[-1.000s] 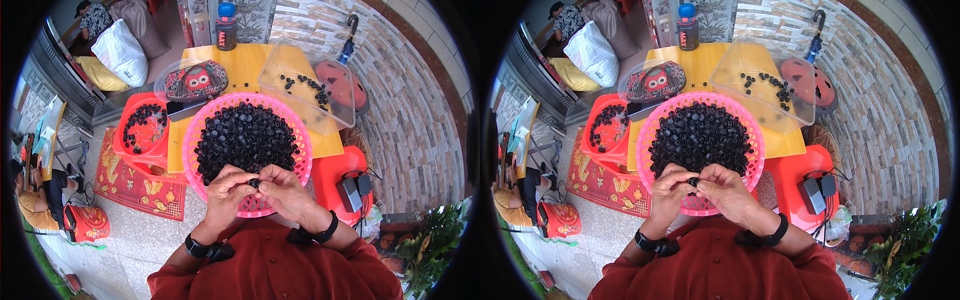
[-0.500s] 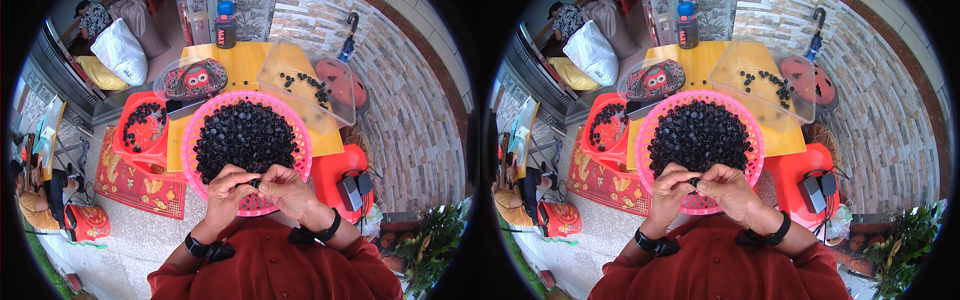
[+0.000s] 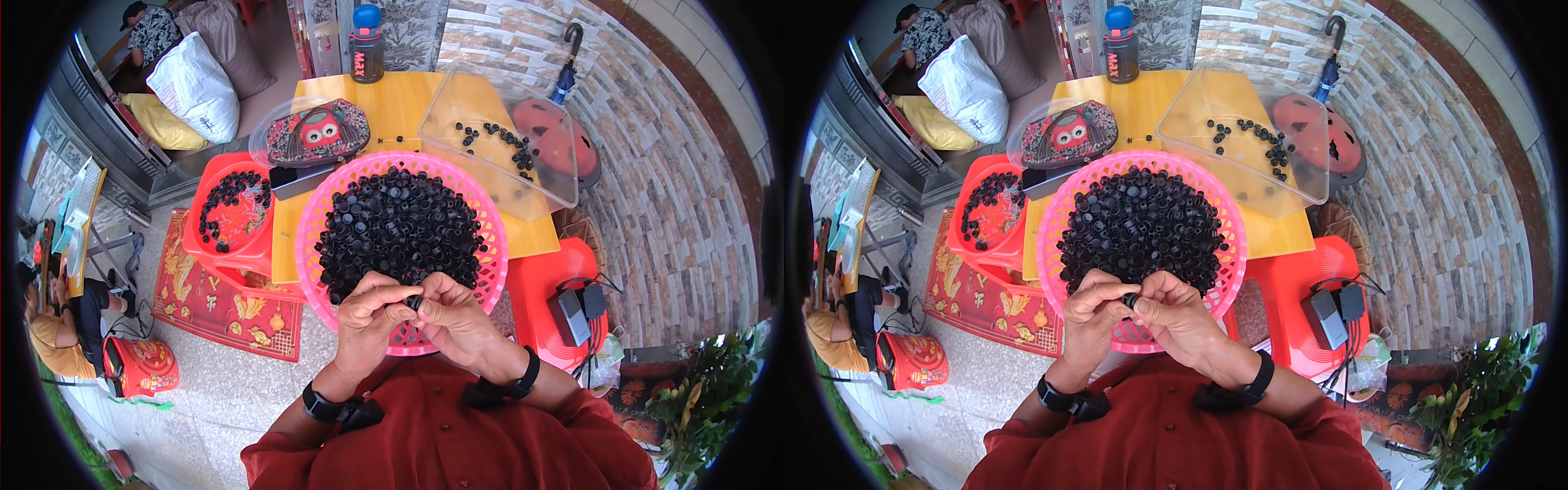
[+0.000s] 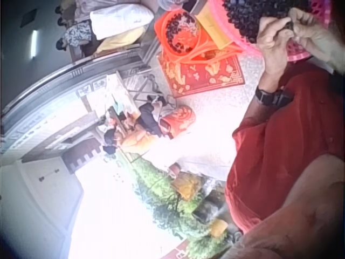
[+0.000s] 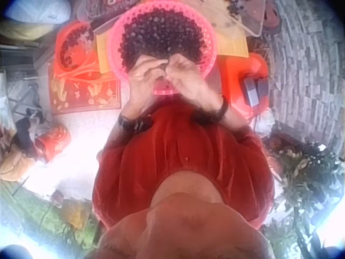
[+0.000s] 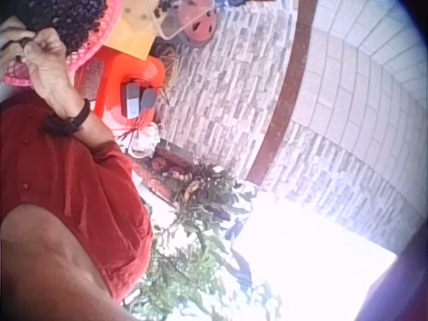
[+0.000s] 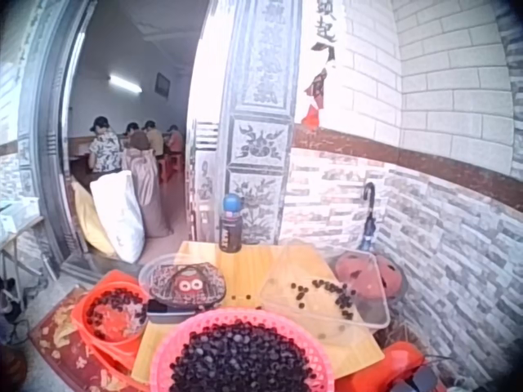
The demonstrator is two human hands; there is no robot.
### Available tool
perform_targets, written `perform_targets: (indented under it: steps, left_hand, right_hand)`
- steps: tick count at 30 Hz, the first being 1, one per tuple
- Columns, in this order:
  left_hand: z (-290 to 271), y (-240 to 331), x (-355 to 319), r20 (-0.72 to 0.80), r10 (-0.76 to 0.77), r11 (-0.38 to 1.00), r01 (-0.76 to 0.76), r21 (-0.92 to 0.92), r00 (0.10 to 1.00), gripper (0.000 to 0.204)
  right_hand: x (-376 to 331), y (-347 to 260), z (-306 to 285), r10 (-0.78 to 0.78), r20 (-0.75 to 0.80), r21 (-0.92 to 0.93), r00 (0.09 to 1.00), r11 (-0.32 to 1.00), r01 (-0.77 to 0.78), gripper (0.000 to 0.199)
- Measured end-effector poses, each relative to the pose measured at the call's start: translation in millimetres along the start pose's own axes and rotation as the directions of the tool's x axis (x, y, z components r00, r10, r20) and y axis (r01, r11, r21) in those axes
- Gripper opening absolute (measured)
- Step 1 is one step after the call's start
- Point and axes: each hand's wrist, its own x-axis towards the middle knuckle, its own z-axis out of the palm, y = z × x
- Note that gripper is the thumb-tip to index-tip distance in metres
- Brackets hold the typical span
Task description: Assembling small black plastic components by joining two separate pieces together by hand.
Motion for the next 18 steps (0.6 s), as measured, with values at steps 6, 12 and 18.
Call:
perform_targets:
  steps: [6,12,18]
  left_hand:
    - [-2,-8,0,-0.001,0.059,0.998,-0.059,-0.013,0.998,0.023]
    - [3,-4,1,0.029,0.011,0.997,-0.009,-0.078,1.0,0.024]
    - [5,-3,10,0.037,-0.038,0.999,0.037,0.022,0.999,0.035]
  right_hand:
    - [0,-4,13,0.013,-0.012,0.045,1.0,0.999,-0.013,0.02]
    - [-1,-6,3,0.034,0.027,0.024,0.999,0.999,-0.034,0.025]
    - [-3,-33,18,0.057,-0.047,-0.109,0.997,0.992,-0.062,0.025]
